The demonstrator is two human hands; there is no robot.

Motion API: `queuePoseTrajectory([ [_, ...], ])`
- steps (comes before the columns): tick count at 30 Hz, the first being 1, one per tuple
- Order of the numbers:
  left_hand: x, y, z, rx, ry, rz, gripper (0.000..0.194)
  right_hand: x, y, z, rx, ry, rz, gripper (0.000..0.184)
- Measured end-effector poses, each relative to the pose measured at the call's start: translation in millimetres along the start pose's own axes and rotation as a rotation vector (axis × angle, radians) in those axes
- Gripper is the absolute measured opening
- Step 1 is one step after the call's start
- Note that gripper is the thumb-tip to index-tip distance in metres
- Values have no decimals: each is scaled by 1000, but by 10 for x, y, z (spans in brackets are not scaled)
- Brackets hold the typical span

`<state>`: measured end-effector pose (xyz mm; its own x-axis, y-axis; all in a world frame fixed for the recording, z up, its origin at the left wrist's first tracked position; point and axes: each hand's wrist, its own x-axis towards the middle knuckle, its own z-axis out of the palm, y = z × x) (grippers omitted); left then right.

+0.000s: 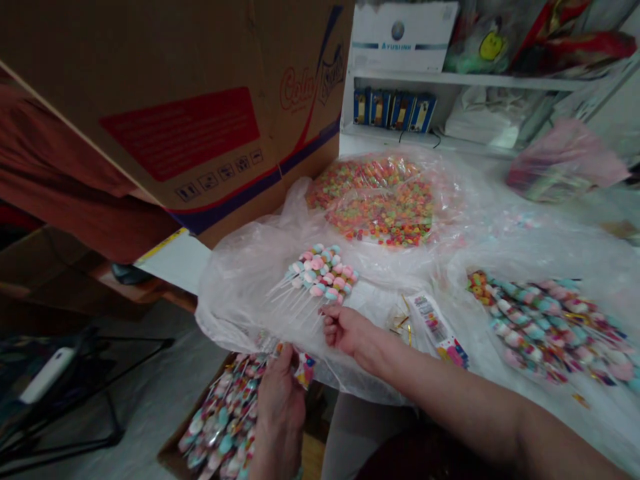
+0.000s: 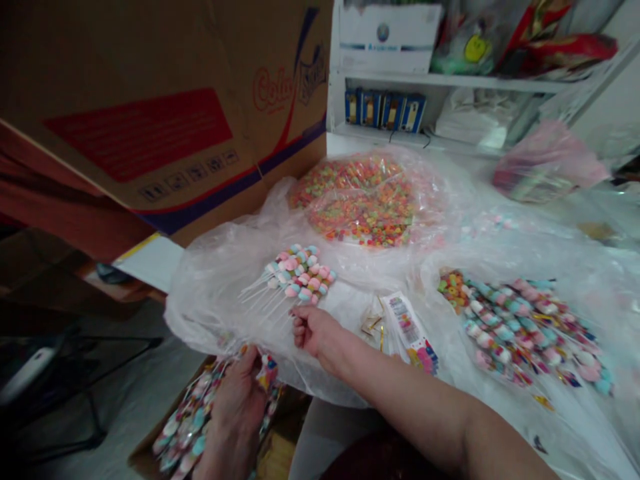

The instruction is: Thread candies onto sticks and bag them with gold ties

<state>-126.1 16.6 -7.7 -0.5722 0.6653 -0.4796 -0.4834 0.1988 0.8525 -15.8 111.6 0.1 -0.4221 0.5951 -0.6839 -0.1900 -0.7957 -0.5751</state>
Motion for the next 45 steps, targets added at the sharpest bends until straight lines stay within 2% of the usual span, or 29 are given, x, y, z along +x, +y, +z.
queuePoseTrajectory([
  [2, -15, 19, -7, -33, -78, -90, 15, -95, 39, -111, -27, 40, -57, 14],
  [4, -30, 40, 4, -60, -150, -135, 14, -249, 83, -271, -131, 73, -192, 13],
  [7, -74, 36, 84, -2, -179, -101, 19, -524, 125, -504, -382, 119, -472, 11],
  [9, -134, -9, 200, 57, -164, -54, 22, -689, 144, -586, -436, 128, -553, 11],
  [12, -273, -132, 441, 59, -193, 15, 25, -853, 212, -577, -399, 61, -561, 14],
  [15, -422, -268, 647, -11, -249, 24, 27, -905, 316, -535, -360, 40, -532, 18],
  [18, -485, -325, 722, 56, -321, -14, 31, -900, 367, -595, -350, 108, -506, 18],
  [21, -427, -237, 720, 320, -519, 4, 29, -894, 333, -776, -468, 220, -482, 17],
  [23, -338, -107, 739, 533, -540, 116, 27, -886, 292, -930, -656, 331, -488, 17],
  [26, -172, 106, 859, 875, -309, 434, 18, -859, 239, -1143, -955, 478, -583, 17],
  [28, -60, 209, 1009, 1090, -207, 648, 13, -845, 210, -1246, -1011, 497, -709, 15],
  [31, 99, 271, 1305, 1381, -264, 877, 25, -852, 165, -1343, -947, 475, -854, 14],
  [34, 247, 243, 1589, 1650, -347, 1027, 31, -883, 121, -1401, -883, 497, -846, 15],
  [36, 339, 207, 1718, 1721, -395, 1081, 28, -902, 105, -1433, -778, 476, -784, 16],
  [39, 454, 187, 1804, 1672, -457, 1083, 16, -918, 107, -1476, -538, 370, -624, 15],
  [42, 502, 225, 1795, 1578, -459, 1070, 11, -945, 114, -1493, -396, 327, -526, 15],
  [45, 431, 253, 1720, 1452, -408, 1040, 14, -1004, 96, -1461, -368, 294, -550, 15],
])
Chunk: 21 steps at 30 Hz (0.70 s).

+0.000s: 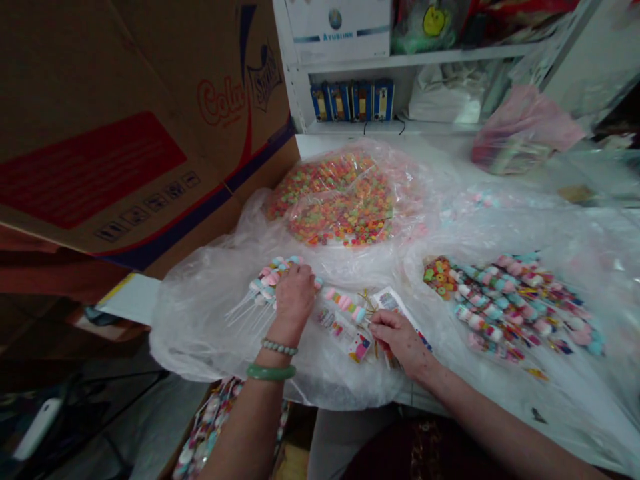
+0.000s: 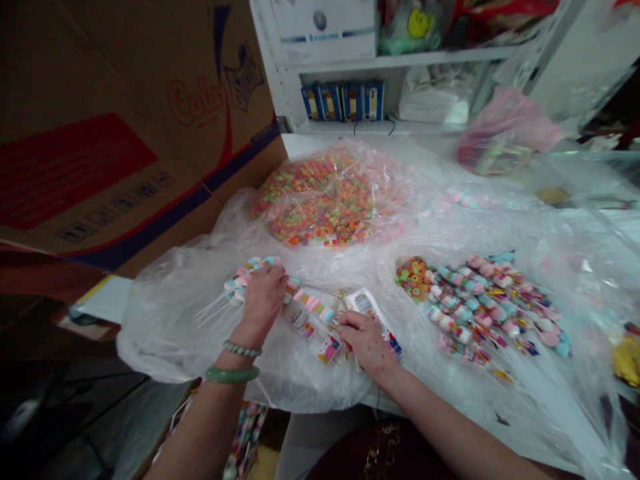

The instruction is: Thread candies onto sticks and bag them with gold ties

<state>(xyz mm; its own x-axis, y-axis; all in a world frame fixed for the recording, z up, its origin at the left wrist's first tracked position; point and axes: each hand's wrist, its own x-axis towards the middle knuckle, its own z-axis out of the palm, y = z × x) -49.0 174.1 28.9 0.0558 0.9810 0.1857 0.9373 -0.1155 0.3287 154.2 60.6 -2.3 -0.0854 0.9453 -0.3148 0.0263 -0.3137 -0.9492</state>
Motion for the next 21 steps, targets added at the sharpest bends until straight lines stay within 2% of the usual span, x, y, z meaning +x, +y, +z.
queuePoseTrajectory([
  [2, -134, 52, -28, -247, 39, -126, 14, -36, -55, 16, -6, -8, -45, 17],
  [4, -308, 135, -36, -710, 25, -308, 15, -71, -100, 38, -61, -5, -95, 17],
  [6, -485, 227, -37, -1170, -16, -461, 25, -101, -123, 56, -140, 6, -146, 17],
  [8, -635, 301, -45, -1429, -4, -544, 33, -124, -124, 65, -212, 28, -188, 16],
  [13, -837, 351, -107, -1662, 95, -588, 29, -201, -101, 68, -391, 40, -260, 20],
  [17, -917, 324, -151, -1652, 169, -605, 30, -311, -88, 91, -532, 13, -348, 22],
  [21, -997, 293, -146, -1621, 228, -606, 32, -392, -90, 147, -581, 19, -349, 21],
])
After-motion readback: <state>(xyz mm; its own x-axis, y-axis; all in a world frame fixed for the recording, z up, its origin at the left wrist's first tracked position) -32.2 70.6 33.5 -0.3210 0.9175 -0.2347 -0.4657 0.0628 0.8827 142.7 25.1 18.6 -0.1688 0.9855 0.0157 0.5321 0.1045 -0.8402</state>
